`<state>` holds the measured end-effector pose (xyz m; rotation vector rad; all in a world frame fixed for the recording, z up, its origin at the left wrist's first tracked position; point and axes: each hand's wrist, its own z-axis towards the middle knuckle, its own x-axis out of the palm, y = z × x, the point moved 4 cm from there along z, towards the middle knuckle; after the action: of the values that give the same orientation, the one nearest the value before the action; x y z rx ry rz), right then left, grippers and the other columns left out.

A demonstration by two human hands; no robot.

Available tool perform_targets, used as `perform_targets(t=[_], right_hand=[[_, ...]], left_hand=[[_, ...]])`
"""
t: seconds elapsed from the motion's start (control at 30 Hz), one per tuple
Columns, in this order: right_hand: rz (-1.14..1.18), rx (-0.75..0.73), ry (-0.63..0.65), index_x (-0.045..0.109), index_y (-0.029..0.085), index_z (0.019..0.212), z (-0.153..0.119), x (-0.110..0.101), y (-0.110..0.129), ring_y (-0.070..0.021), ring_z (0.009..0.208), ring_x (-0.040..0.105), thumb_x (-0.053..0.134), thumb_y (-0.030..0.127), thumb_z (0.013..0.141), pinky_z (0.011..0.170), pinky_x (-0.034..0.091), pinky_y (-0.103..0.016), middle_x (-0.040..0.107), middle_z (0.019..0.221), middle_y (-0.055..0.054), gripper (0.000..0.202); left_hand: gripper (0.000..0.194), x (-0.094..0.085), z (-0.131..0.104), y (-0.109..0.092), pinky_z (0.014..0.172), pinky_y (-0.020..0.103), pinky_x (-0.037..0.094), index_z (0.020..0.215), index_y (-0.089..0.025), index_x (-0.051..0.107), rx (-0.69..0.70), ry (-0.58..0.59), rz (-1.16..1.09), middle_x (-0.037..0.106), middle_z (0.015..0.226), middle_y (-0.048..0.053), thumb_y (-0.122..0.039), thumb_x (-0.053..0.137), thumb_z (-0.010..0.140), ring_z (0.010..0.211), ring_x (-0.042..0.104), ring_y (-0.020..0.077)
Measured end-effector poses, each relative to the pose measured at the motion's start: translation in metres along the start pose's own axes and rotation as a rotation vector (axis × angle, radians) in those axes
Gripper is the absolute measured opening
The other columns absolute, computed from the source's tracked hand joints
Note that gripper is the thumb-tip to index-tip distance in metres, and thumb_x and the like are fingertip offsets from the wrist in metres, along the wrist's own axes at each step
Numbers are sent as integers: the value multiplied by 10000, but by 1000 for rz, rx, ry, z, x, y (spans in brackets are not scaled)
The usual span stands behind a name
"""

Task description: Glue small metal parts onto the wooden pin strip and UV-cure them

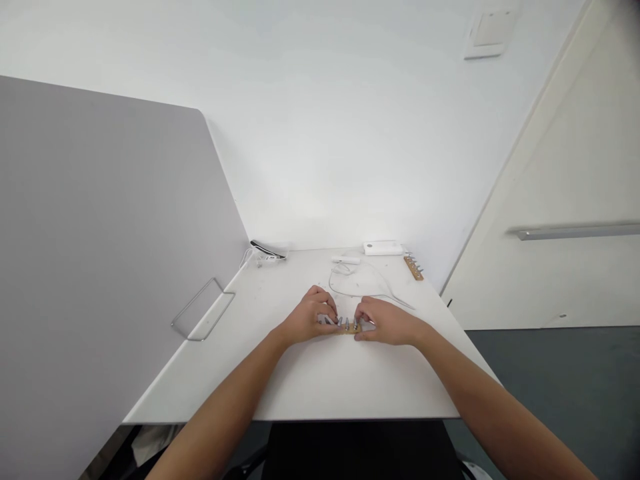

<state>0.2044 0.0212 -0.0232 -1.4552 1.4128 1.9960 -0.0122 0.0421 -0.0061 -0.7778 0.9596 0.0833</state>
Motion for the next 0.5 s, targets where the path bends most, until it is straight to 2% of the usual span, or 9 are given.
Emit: perform_targets(t=[0.2, 0.5], right_hand=[[-9, -8, 1, 666, 228, 996, -1, -1, 3, -209, 851, 588, 776, 459, 829, 712, 431, -320, 624, 987, -39, 305], [-12, 1, 12, 661, 230, 999, -2, -1, 4, -210, 845, 588, 763, 474, 836, 699, 429, -315, 630, 967, -34, 311]], left_hand=[[168, 1, 0, 2, 889, 400, 474, 780, -245, 800, 7, 2, 14, 732, 962, 70, -401, 852, 814, 1040, 521, 266], [125, 4, 0, 0, 821, 373, 487, 764, -238, 789, 16, 21, 43, 731, 948, 66, -332, 863, 800, 1012, 519, 261]])
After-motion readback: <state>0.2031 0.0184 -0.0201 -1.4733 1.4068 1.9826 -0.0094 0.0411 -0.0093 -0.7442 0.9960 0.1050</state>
